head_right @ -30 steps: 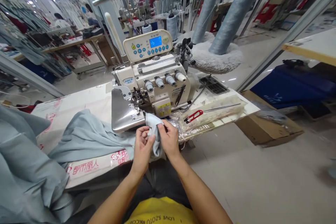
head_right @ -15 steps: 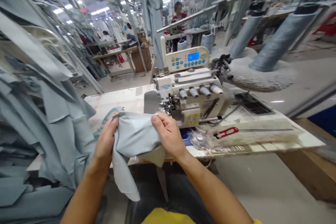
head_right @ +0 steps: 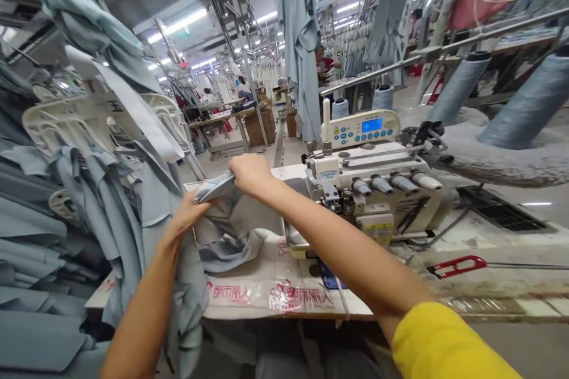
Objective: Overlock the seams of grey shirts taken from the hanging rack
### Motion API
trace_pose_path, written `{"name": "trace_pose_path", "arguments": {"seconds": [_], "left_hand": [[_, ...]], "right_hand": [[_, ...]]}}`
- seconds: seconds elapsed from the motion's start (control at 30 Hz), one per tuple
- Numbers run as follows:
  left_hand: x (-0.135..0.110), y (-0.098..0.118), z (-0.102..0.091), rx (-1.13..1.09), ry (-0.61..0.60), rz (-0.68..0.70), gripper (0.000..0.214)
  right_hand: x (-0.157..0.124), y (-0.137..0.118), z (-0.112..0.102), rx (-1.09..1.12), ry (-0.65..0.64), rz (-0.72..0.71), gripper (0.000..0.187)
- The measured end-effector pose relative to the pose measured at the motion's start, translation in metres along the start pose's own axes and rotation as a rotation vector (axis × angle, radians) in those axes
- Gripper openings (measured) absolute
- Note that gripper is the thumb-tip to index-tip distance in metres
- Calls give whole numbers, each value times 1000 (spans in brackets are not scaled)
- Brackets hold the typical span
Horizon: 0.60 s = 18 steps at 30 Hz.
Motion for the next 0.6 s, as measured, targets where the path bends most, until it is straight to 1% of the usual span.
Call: {"name": "trace_pose_path", "arguments": {"seconds": [0.03,0.07,0.1,0.13,0.2,0.23,0.27,0.33,0.4,0.47,0.5,0.6], "left_hand": [[2,1,-4,-46,34,4,28],[0,3,-8,-125,73,-7,32],[-4,4,-11,-237,120,-40,37],[-11,3,-12,-370,174,-95,41],[-30,-4,-10,-631,296,-251,47],[-41,-8,-7,-719,351,-325,48],[-52,-10,-2,-782,386,-380,48],[-69,-11,10,-848,414,-432,46],[-82,-11,20,-858,420,-454,46],[-94,-13,29,-830,431,-489,49],[-100,-15,32,-806,441,-510,51],[-117,-20,38,-731,492,-561,53]], "right_hand": [[5,-5,5,56,-44,-36,5],[5,-11,10,159,-96,-73,5],[1,-16,15,318,-153,-98,9],[-8,-20,19,522,-207,-99,13],[-30,-21,24,951,-278,-13,18],[-42,-17,26,1106,-287,61,18],[-53,-12,28,1188,-281,134,18],[-74,-3,32,1232,-253,246,18],[-90,-1,35,1231,-258,298,22],[-100,1,38,1225,-247,359,29],[-103,4,38,1220,-212,399,32],[-111,17,32,1197,-13,505,32]]}}
Point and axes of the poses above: each hand's wrist, its own x-axis towards the middle knuckle, its own z-axis out of the palm, y = z × x, the point moved 9 cm from there along x, towards the middle knuckle, and after that the axes turned 12 degrees about y, right-handed, at the moved point
